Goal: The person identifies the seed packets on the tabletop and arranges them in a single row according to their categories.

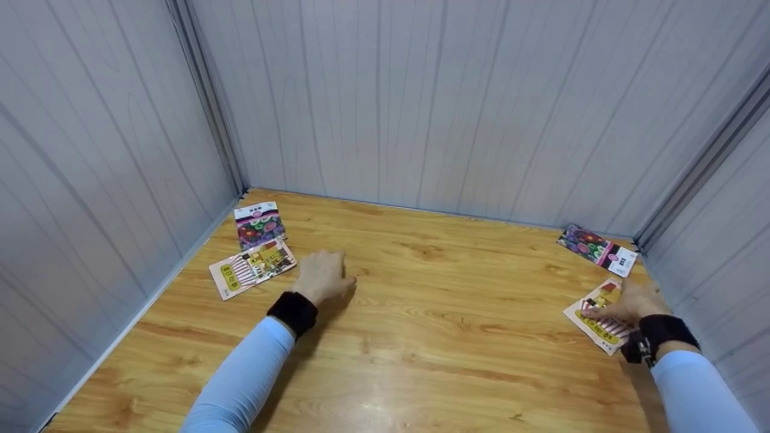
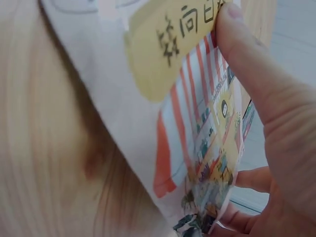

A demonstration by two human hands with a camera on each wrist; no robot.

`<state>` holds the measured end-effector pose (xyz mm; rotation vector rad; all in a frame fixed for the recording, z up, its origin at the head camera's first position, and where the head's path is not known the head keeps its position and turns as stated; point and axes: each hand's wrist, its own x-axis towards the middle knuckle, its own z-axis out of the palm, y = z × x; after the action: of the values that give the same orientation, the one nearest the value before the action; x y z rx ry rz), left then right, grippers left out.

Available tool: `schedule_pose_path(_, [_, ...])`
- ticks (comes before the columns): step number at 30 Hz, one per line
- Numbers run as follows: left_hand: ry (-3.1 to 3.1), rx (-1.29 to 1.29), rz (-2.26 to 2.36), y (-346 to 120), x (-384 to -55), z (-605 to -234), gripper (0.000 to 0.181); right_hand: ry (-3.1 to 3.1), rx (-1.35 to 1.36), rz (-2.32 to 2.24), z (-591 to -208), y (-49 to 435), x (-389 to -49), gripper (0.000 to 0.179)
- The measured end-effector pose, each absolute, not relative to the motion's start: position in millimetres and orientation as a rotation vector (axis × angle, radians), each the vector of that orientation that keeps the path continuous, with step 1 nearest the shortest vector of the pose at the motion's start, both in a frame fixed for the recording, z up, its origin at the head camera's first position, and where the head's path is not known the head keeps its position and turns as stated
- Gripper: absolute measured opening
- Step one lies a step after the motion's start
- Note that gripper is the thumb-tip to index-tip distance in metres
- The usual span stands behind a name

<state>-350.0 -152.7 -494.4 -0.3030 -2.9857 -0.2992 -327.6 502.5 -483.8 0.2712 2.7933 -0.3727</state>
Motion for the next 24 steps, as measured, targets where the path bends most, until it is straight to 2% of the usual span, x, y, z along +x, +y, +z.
schedule_pose_path(3, [-2.979,-0.309,-0.298,-152,-350,-495,0.038,2.84,0.281,-0.34,-487,507,-328,0.163])
schedule_pose_path(16, [-2.974,-0.314,-0.306,-150,-348,-496,0.04,2.953,0.215,-0.403,-481,523,-328,0.143])
schedule_pose_path(21, [-2.977,-0.312,-0.329,-151,-347,-495,0.039,2.924,0.187,-0.49,-472,524,-326,0.118])
schedule_pose_path(24, [-2.974,-0.311,-0.339,-152,-347,-495,0.038,2.929,0.147,-0.51,-469,529,-327,0.096])
